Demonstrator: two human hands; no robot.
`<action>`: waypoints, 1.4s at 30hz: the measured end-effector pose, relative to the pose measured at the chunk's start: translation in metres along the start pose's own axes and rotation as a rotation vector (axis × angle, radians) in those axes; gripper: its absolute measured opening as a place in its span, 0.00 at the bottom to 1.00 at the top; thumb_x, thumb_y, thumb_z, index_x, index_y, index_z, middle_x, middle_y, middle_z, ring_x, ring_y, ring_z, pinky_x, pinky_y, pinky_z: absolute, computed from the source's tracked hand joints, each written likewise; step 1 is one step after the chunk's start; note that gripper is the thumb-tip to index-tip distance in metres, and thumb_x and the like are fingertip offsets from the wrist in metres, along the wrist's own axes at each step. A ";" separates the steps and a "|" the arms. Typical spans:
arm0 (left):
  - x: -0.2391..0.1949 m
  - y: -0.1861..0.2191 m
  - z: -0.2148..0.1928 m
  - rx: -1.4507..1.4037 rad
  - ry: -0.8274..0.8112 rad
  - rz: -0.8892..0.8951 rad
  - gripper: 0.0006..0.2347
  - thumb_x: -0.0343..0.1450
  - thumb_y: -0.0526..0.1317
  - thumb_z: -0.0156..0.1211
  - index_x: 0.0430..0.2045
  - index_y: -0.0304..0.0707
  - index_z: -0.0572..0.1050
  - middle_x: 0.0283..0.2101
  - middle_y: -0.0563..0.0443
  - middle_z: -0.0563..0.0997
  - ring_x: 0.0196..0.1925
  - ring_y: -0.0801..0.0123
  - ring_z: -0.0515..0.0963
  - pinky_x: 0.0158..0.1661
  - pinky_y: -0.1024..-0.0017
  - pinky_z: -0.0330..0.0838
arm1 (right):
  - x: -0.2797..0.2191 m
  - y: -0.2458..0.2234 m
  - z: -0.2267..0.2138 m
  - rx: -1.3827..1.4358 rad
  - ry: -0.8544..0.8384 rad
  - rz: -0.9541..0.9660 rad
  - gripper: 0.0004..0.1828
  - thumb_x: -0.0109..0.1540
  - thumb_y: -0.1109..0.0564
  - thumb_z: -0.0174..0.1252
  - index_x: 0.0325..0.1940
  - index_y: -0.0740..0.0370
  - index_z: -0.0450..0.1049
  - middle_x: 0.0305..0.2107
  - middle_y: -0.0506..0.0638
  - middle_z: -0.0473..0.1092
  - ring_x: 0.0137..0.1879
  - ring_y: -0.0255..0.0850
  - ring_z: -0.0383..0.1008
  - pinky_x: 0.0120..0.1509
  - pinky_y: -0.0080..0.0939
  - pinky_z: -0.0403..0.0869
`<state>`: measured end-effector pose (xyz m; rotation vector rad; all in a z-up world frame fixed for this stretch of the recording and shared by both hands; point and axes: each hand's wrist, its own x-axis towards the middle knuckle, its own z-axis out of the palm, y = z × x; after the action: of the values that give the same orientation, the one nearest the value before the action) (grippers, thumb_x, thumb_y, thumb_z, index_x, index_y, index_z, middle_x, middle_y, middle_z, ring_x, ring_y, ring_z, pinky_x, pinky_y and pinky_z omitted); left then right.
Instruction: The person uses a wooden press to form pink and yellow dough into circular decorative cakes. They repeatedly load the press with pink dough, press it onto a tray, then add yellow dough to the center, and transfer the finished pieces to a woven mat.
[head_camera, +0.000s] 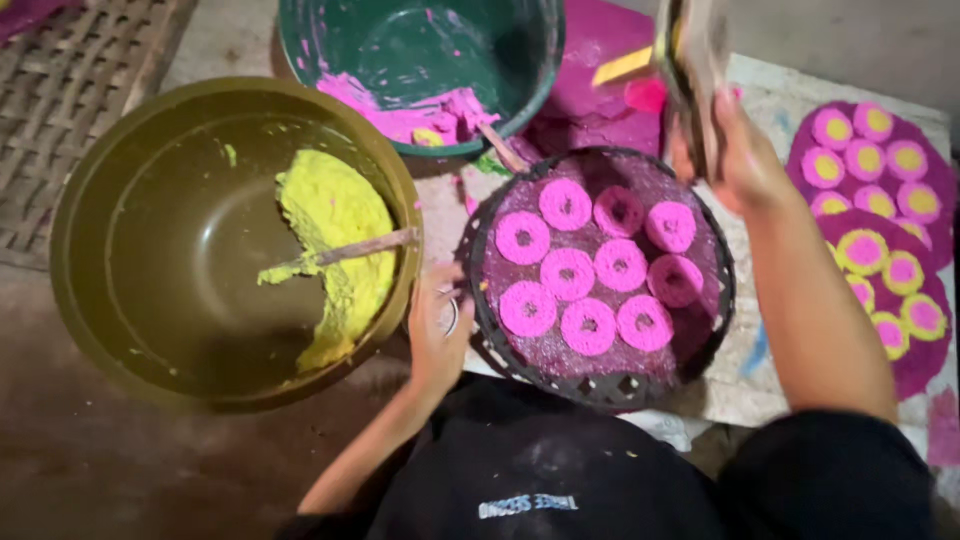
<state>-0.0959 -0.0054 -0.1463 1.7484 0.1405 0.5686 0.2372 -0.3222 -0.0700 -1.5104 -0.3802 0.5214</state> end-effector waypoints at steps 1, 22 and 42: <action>0.014 0.006 0.010 -0.263 -0.024 -0.089 0.10 0.78 0.37 0.59 0.51 0.33 0.78 0.65 0.40 0.73 0.68 0.48 0.73 0.64 0.56 0.74 | -0.037 -0.004 0.008 -0.050 -0.026 0.025 0.33 0.75 0.31 0.35 0.49 0.63 0.70 0.25 0.50 0.67 0.29 0.40 0.66 0.35 0.42 0.68; 0.098 -0.009 0.080 -1.652 0.017 -0.388 0.21 0.75 0.62 0.45 0.21 0.48 0.62 0.20 0.61 0.60 0.25 0.72 0.62 0.39 0.67 0.63 | -0.154 0.012 0.152 -0.849 -0.187 0.078 0.33 0.72 0.38 0.35 0.35 0.69 0.71 0.20 0.60 0.68 0.29 0.53 0.71 0.43 0.54 0.69; 0.136 0.020 0.124 -1.554 0.023 -0.429 0.13 0.74 0.51 0.57 0.24 0.49 0.64 0.24 0.61 0.63 0.29 0.73 0.66 0.41 0.67 0.66 | -0.141 0.001 0.088 -0.863 -0.092 0.307 0.39 0.72 0.34 0.33 0.30 0.70 0.72 0.16 0.59 0.66 0.27 0.50 0.69 0.37 0.54 0.70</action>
<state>0.0738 -0.0678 -0.1051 0.1773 0.0448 0.2090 0.0718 -0.3253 -0.0563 -2.4074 -0.4790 0.7167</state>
